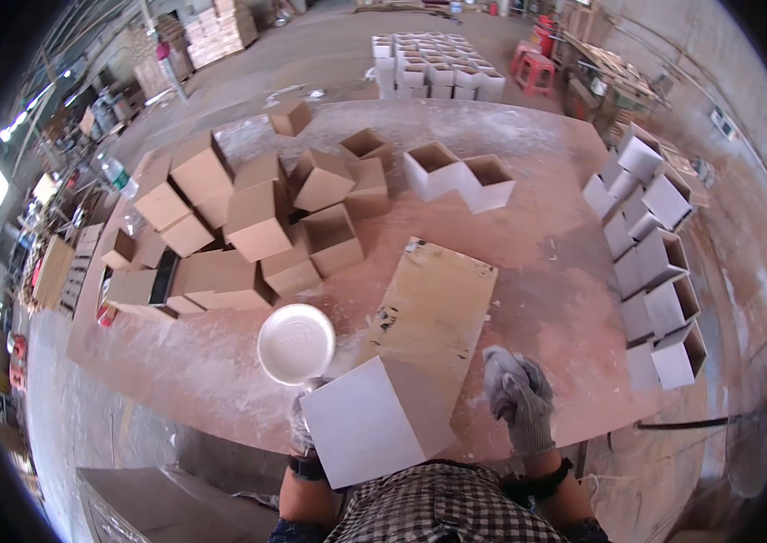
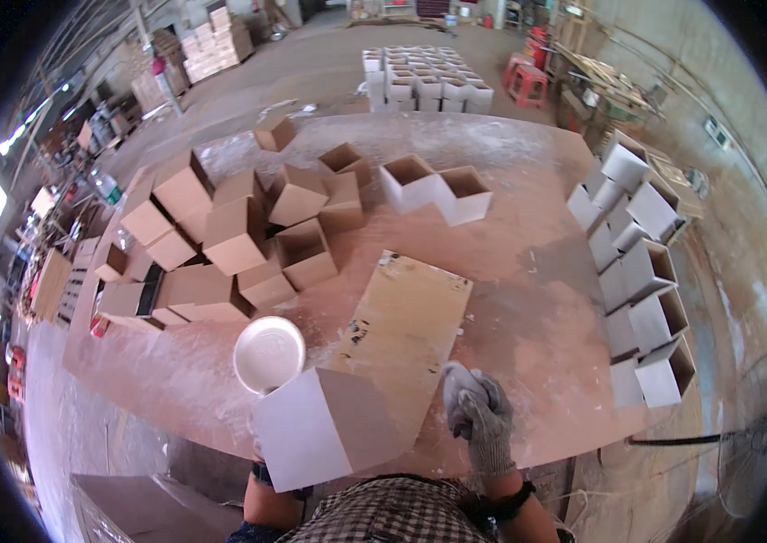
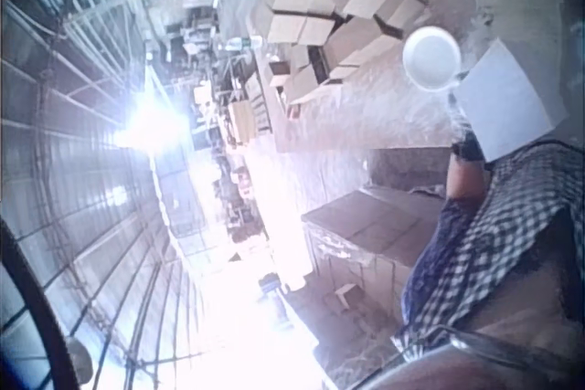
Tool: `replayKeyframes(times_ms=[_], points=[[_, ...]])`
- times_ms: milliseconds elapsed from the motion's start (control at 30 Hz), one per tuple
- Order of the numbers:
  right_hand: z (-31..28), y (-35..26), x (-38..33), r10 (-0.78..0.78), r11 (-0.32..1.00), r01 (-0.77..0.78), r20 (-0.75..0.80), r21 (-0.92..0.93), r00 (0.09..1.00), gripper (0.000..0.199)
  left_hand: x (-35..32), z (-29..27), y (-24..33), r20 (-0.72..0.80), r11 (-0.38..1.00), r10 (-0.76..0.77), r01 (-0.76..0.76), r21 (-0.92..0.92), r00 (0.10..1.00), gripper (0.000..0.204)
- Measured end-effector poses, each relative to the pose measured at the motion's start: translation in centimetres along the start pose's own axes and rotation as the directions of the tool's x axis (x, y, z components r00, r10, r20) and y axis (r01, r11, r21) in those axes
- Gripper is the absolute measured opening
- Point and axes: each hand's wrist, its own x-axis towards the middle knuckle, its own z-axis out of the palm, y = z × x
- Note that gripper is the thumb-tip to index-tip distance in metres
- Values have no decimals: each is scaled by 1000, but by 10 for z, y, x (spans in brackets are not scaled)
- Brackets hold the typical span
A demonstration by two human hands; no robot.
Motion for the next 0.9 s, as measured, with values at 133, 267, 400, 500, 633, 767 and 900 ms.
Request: replayKeyframes(times_ms=[133,267,400,500,633,767,900], points=[[13,-5,9,85,969,-80,-11,235,996,35,12,8,4,79,997,-76,74,29,994,23],[14,2,13,97,953,-132,138,273,986,34,17,7,-4,164,952,-23,-28,303,986,24],[22,5,13,84,938,-111,95,329,992,37,17,14,-9,65,955,-20,0,296,998,25],[12,0,12,106,929,-138,110,342,988,38,22,19,-5,204,969,5,-55,242,979,26],[9,-2,12,171,918,-190,85,347,982,38,25,29,2,111,903,33,-77,423,993,26],[-1,9,18,137,922,-167,108,350,985,35,34,38,3,15,686,0,-11,727,1000,21],[-2,7,16,107,959,-120,62,257,992,30,52,64,-21,-173,666,-29,148,731,984,24]])
